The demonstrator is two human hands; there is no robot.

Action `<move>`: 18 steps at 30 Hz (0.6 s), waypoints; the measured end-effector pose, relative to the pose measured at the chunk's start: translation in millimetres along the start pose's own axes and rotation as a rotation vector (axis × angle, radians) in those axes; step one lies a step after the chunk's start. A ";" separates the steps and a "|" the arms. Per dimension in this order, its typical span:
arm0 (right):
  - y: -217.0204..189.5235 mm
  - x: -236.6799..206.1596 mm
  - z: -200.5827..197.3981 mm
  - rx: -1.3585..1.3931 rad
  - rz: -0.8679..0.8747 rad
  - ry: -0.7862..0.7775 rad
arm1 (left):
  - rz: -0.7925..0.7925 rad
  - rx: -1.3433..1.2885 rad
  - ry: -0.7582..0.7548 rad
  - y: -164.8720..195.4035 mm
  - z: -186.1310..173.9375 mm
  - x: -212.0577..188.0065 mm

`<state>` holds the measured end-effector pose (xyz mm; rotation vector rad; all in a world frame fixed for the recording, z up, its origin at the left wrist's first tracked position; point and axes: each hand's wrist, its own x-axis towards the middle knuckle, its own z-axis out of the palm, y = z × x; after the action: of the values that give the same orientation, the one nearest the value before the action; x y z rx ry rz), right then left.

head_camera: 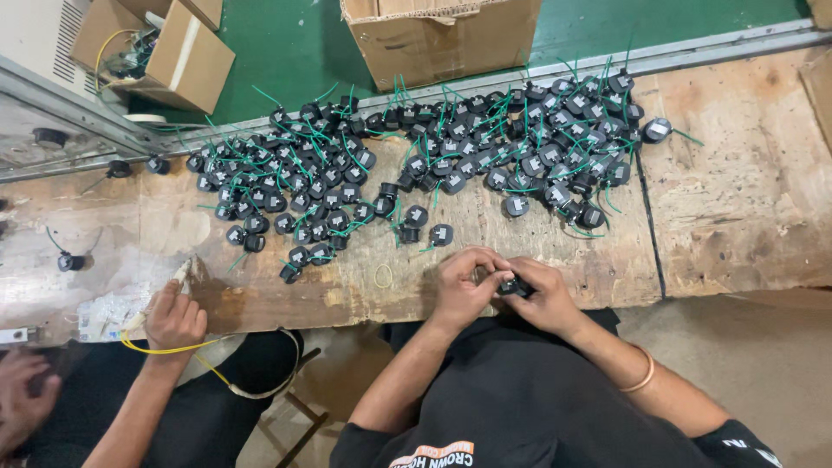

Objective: The person sits at a factory workbench covered with black plug-shaped components with green wires. They pick up components one at a time, manipulate the wire and plug body with both hands, and place them back on the bench among the pile.

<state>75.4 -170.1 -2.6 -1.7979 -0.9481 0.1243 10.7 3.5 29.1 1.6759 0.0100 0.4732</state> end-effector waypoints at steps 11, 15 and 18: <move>-2.9 1.4 -6.3 0.225 0.011 -0.100 | 0.131 0.907 0.485 11.7 -87.1 45.7; 6.6 -3.0 -6.0 0.158 -0.049 -0.040 | 0.205 0.848 0.470 9.5 -78.2 45.2; 8.1 -4.5 -8.3 0.161 0.003 0.058 | 0.428 0.715 0.434 5.8 -69.8 39.5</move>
<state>80.8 -180.3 -7.2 -1.6460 -0.8696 0.1456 23.4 79.4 52.3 2.2439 0.1569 1.2639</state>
